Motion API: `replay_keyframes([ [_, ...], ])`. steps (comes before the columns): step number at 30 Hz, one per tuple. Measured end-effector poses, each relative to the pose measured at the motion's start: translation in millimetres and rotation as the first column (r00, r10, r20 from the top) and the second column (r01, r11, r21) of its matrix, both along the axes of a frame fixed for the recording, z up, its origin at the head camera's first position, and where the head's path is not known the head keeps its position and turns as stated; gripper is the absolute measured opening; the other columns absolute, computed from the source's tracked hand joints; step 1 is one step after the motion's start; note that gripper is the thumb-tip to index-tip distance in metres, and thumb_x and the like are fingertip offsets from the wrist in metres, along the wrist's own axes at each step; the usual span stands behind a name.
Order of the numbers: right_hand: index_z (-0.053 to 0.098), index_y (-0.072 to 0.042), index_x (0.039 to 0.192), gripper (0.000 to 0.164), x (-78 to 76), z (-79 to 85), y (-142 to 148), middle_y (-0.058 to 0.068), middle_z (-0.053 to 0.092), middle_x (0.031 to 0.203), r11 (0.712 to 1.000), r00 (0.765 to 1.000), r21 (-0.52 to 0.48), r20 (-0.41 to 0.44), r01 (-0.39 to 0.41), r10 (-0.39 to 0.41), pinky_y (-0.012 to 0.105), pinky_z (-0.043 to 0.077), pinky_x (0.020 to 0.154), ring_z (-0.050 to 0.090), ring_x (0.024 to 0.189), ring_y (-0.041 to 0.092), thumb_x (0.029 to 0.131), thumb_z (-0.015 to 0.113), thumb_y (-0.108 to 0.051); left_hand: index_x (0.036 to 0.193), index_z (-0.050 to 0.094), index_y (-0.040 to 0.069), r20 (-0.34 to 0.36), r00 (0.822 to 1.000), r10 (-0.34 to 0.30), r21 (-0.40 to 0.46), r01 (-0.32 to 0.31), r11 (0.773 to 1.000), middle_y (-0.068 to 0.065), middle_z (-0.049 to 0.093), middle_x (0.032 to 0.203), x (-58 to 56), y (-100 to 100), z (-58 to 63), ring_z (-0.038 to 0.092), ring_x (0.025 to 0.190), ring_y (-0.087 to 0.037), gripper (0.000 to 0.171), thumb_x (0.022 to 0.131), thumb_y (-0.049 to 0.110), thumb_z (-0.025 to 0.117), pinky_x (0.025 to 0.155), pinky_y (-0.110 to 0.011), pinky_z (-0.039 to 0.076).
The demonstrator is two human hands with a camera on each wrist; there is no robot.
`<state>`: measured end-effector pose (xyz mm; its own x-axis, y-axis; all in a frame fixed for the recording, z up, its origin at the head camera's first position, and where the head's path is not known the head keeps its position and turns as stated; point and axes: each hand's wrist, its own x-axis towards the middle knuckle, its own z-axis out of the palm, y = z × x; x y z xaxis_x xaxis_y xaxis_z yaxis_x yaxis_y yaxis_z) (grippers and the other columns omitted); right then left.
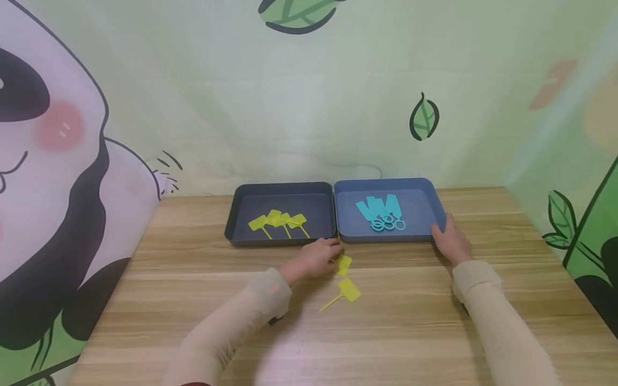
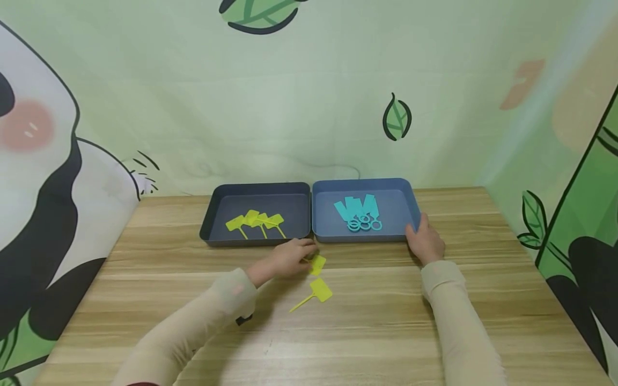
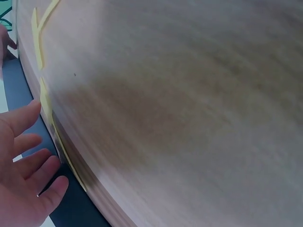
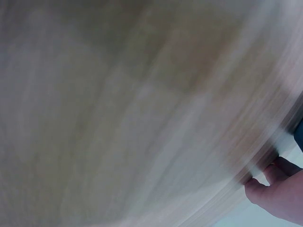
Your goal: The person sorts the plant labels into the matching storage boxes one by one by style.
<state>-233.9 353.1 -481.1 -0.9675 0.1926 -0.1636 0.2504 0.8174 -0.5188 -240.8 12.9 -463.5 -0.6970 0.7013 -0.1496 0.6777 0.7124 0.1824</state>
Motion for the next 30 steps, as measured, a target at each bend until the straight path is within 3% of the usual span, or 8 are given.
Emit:
replay_keyframes([
  [13,-0.001,0.006,0.139,0.069,0.2,0.8,-0.6,0.034,0.016,0.139,1.000,1.000,0.003,-0.012,-0.006,0.006,0.059,0.025,0.096,0.024,0.122,0.051,0.091,0.019,-0.041,0.134,0.039,0.014,0.017,0.999,-0.047,-0.092,0.048,0.995,-0.008,0.032,0.142,2.6,1.0,-4.6,0.034,0.128,-0.022,0.056,0.085,0.035,0.055,0.098,-0.036,0.038],
  [30,-0.001,0.006,0.139,0.069,-1.0,-0.4,0.0,0.034,0.016,0.139,1.000,1.000,-0.002,-0.010,-0.001,0.001,0.059,0.025,0.097,0.023,0.123,0.051,0.091,0.019,-0.039,0.134,0.039,0.015,0.006,0.999,-0.046,-0.088,0.046,0.995,-0.007,0.030,0.143,3.9,1.1,-9.3,0.032,0.130,-0.023,0.056,0.085,0.038,0.054,0.097,-0.041,0.039],
])
